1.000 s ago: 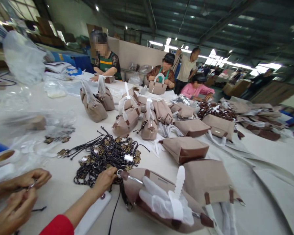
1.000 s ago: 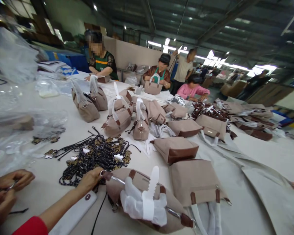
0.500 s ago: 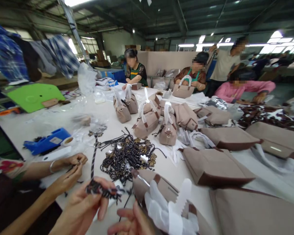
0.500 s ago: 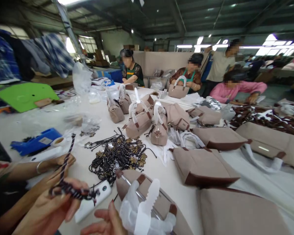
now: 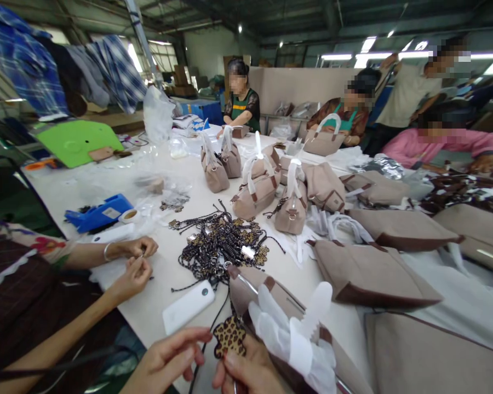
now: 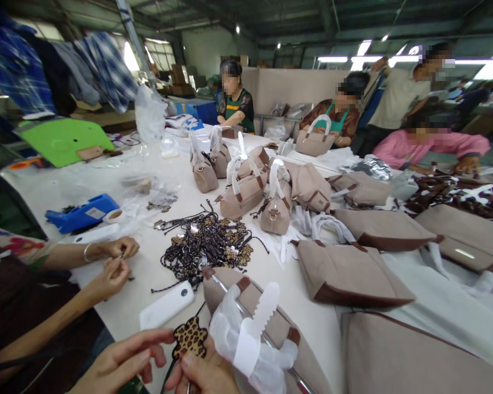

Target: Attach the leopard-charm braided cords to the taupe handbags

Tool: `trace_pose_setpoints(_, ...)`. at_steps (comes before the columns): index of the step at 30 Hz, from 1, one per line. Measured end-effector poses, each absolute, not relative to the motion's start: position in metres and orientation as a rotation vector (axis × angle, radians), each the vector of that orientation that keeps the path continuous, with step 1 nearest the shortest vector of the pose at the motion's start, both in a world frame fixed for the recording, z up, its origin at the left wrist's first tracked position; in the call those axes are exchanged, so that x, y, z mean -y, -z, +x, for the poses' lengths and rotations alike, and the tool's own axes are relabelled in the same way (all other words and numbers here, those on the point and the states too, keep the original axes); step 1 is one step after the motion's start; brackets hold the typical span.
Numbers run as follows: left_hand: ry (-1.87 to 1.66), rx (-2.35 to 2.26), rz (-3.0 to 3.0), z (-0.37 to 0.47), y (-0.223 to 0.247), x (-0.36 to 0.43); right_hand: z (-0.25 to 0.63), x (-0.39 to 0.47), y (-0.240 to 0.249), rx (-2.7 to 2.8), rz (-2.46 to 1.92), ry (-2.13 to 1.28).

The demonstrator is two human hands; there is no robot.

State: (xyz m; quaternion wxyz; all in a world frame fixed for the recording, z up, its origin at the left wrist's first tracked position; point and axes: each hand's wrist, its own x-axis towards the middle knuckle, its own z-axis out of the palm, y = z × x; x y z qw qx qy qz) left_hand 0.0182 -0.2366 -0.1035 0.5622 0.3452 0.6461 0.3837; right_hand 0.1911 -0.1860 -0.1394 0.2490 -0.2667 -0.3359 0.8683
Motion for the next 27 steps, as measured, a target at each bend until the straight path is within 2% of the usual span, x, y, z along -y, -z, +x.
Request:
trace_pose_setpoints(5,-0.883,-1.415,0.706,0.045,0.103,0.208,0.196,0.197,0.136,0.793,-0.729,-2.373)
trace_pose_setpoints(11,-0.93,-1.312,0.417,0.032,0.101,0.204,0.214,0.214,0.138,0.614,-0.78,-2.212)
trace_pose_setpoints(17,-0.847,-1.363,0.443,0.026,0.098,0.201,0.204,0.228,0.133,0.587,-0.9,-2.084)
trace_pose_setpoints(20,-0.828,-1.548,0.717,0.017,0.106,0.204,0.197,0.231,0.13,0.57,-0.918,-2.072)
trace_pose_setpoints(23,-0.936,-1.72,1.354,0.006,0.116,0.211,0.191,0.235,0.133,0.594,-0.924,-2.058)
trace_pose_setpoints(27,-0.862,-1.465,1.99,0.004,0.117,0.218,0.183,0.238,0.139,0.632,-0.885,-2.093)
